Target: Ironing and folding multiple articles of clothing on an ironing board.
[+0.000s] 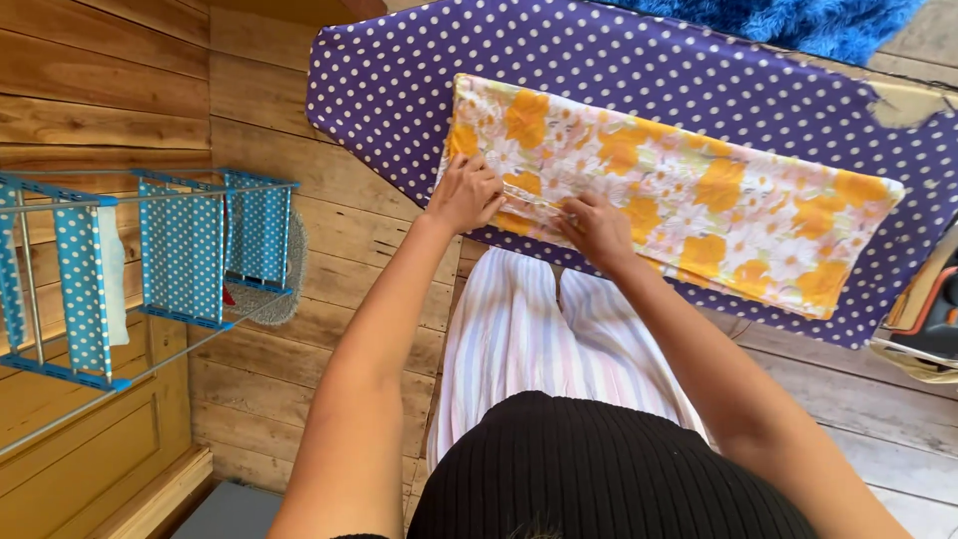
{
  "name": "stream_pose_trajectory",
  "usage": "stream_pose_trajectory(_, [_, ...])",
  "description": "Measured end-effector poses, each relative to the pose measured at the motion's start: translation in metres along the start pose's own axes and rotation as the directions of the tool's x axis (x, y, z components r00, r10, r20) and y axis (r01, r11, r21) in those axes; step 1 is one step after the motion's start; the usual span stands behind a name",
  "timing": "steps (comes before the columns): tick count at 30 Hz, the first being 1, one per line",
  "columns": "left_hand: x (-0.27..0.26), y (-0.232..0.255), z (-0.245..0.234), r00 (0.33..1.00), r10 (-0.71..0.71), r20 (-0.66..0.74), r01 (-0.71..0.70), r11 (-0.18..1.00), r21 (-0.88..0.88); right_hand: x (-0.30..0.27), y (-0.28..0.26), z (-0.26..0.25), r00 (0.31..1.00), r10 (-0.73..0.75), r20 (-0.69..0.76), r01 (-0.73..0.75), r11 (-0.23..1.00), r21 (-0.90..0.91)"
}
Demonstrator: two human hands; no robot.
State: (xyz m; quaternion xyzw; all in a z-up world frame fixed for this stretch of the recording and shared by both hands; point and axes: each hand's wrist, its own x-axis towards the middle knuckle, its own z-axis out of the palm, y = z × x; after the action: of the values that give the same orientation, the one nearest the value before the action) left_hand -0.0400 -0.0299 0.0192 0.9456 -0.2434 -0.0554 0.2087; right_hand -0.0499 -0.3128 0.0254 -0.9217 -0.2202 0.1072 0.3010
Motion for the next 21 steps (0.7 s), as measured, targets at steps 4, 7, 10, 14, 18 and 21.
stream_pose_trajectory(4, [-0.013, -0.03, -0.009, 0.998, 0.049, -0.039, -0.046, 0.997, 0.064, -0.005, -0.011, 0.003, 0.992, -0.032, -0.121, 0.034, 0.999, 0.017])
stream_pose_trajectory(7, [-0.02, -0.041, -0.021, 0.999, -0.044, 0.0, 0.044, 0.998, 0.046, -0.009, -0.021, 0.004, 0.985, 0.063, -0.16, -0.06, 0.998, 0.025])
stream_pose_trajectory(10, [-0.019, -0.044, -0.021, 0.99, -0.127, -0.068, 0.126, 0.992, -0.015, -0.009, -0.019, 0.013, 0.974, 0.087, -0.211, -0.098, 0.994, -0.047])
stream_pose_trajectory(14, [-0.018, -0.02, -0.029, 0.962, -0.252, -0.108, 0.235, 0.96, -0.151, -0.012, -0.012, 0.01, 0.969, 0.078, -0.236, -0.086, 0.996, -0.024])
stream_pose_trajectory(18, [-0.026, 0.01, -0.023, 0.855, -0.295, -0.427, 0.243, 0.955, -0.172, -0.045, 0.063, -0.025, 0.828, 0.421, -0.37, -0.274, 0.88, 0.388])
stream_pose_trajectory(21, [-0.052, 0.028, 0.011, 0.823, -0.429, -0.372, 0.387, 0.903, -0.184, -0.109, 0.183, -0.106, 0.627, -0.253, -0.737, -0.2, 0.862, -0.466])
